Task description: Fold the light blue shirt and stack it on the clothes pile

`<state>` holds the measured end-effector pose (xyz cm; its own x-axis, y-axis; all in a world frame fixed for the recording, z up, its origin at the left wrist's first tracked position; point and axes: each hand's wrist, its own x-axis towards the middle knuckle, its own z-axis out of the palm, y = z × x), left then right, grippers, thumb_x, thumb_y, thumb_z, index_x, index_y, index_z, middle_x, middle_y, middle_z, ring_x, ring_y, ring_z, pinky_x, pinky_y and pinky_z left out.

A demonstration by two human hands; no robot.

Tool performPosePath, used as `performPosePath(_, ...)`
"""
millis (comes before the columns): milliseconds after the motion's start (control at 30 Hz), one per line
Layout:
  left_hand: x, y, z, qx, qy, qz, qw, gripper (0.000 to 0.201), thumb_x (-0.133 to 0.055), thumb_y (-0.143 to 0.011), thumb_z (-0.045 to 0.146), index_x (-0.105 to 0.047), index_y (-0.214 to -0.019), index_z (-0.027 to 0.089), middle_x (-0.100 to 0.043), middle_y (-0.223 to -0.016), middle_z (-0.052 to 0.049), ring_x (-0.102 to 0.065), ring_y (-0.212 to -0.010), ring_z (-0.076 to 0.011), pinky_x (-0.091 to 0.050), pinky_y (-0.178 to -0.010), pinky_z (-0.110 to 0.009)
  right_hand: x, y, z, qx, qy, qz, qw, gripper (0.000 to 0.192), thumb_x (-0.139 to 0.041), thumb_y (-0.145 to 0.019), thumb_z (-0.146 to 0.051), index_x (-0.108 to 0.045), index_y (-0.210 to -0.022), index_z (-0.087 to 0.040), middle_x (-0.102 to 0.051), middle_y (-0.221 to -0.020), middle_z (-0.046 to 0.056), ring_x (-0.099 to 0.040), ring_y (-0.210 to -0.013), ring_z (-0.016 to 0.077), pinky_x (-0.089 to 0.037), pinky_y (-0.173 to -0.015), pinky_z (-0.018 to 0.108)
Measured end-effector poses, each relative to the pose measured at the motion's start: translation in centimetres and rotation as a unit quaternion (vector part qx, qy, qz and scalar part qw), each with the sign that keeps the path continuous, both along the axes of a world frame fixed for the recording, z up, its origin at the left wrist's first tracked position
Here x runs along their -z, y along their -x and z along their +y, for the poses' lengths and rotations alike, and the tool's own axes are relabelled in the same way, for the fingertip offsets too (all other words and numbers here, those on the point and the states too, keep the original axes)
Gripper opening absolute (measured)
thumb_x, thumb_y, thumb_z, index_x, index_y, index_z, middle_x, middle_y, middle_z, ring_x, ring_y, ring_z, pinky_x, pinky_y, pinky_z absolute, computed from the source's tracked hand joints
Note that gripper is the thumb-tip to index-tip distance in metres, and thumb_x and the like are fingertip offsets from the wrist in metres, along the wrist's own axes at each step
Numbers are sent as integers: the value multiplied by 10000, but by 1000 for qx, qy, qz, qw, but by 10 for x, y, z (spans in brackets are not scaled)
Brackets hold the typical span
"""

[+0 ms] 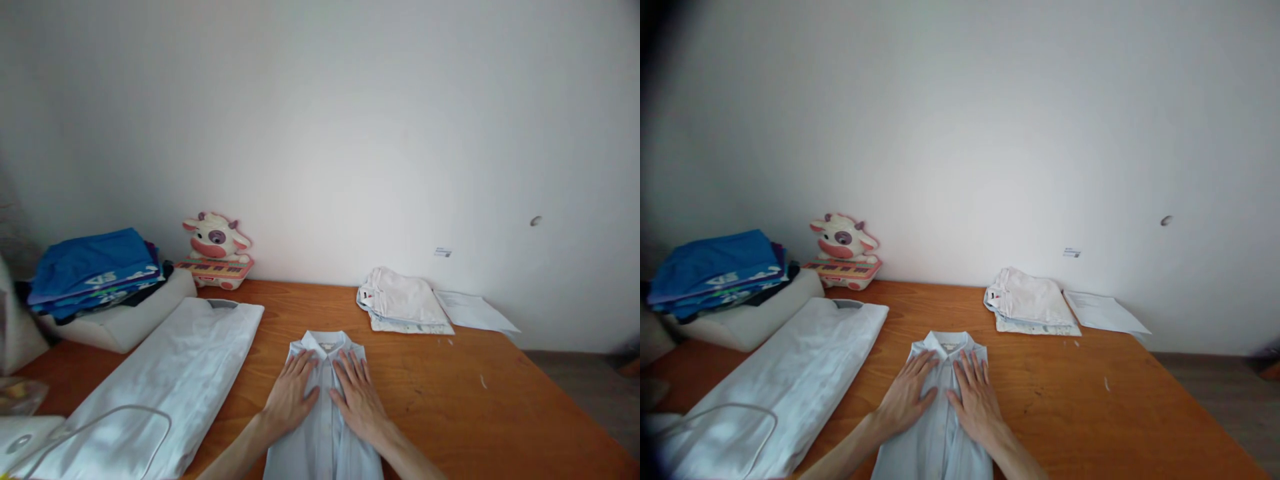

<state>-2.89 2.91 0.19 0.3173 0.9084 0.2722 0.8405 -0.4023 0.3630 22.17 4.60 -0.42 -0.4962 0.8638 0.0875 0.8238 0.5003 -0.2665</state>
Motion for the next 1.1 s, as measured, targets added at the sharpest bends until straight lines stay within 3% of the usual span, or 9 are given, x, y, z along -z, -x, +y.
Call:
performPosePath(67, 5, 0, 1, 10, 8, 18, 1000, 675, -604, -956, 372, -456, -1613, 324, -369, -1757, -84, -364, -1610, -342, -325, -1308, -597, 4, -1, 0, -1, 0, -1, 1000, 698, -374, -1101, -618, -220, -1725, -345, -76, -1808, -11, -70, -1678, 350, -146, -1350, 646)
performPosePath(167, 5, 4, 2, -4, 13, 20, 1000, 761, -636, -895, 282, -441, -1625, 373, -278, -1793, -88, -411, -1579, -373, -352, -1268, -608, 8, -2, -1, 4, -7, 1, 1000, 705, -363, -1102, -622, -209, -1728, -336, -65, -1805, -12, -62, -1680, 343, -139, -1355, 630)
performPosePath(300, 2, 12, 0, -50, 9, -91, 995, 843, -576, -773, 112, -447, -1596, 244, -495, -1661, -158, -510, -1496, -353, -386, -1247, -557, 7, -2, -1, 6, -10, 1, 1000, 704, -351, -1102, -636, -215, -1726, -340, -56, -1802, -17, -55, -1680, 337, -132, -1356, 623)
performPosePath(400, 5, 15, -1, -86, 0, -150, 985, 598, -516, -786, 85, -569, -1369, 202, -703, -1346, -167, -642, -1305, -320, -478, -1164, -504, 7, -2, -1, 7, -9, 0, 1000, 708, -359, -1100, -638, -214, -1726, -341, -64, -1800, -10, -58, -1680, 331, -134, -1357, 619)
performPosePath(567, 7, 10, 1, -132, -32, -229, 964, 92, -502, -1002, 274, -577, -1051, 254, -720, -1114, -98, -701, -1088, -281, -580, -986, -457, 9, -3, 0, 5, -7, 1, 1000, 712, -381, -1098, -622, -215, -1727, -333, -54, -1800, 0, -40, -1680, 325, -122, -1357, 618)
performPosePath(667, 5, 3, 0, -111, -38, -230, 966, 228, -476, -1073, 412, -611, -1149, 244, -688, -1328, -123, -650, -1291, -287, -539, -1112, -493, 8, -3, -1, 8, -1, 3, 1000, 707, -378, -1098, -624, -238, -1724, -328, -61, -1804, 3, -35, -1681, 327, -108, -1358, 614)
performPosePath(800, 8, -3, -7, 11, -8, -72, 997, 444, -504, -1073, 519, -599, -1453, 309, -430, -1714, -79, -309, -1631, -354, -316, -1309, -632, 7, -2, -2, 20, -6, 15, 1000, 725, -400, -1087, -641, -252, -1724, -328, 2, -1813, 9, -40, -1680, 348, -147, -1355, 599)
performPosePath(933, 13, -2, -11, 23, 2, 20, 1000, 547, -478, -1081, 537, -472, -1605, 381, -211, -1814, -63, -165, -1668, -402, -282, -1306, -685, 8, -2, -1, 28, -16, 18, 999, 723, -423, -1082, -631, -288, -1718, -314, -45, -1827, 23, -86, -1680, 356, -185, -1354, 579)
performPosePath(1100, 16, -1, -10, 13, -3, 33, 999, 650, -436, -1094, 546, -286, -1701, 365, -129, -1825, -109, -108, -1672, -406, -276, -1305, -683, 10, -3, 2, 25, -8, 6, 1000, 744, -365, -1081, -677, -307, -1714, -290, -127, -1820, 32, -79, -1679, 363, -160, -1357, 589)
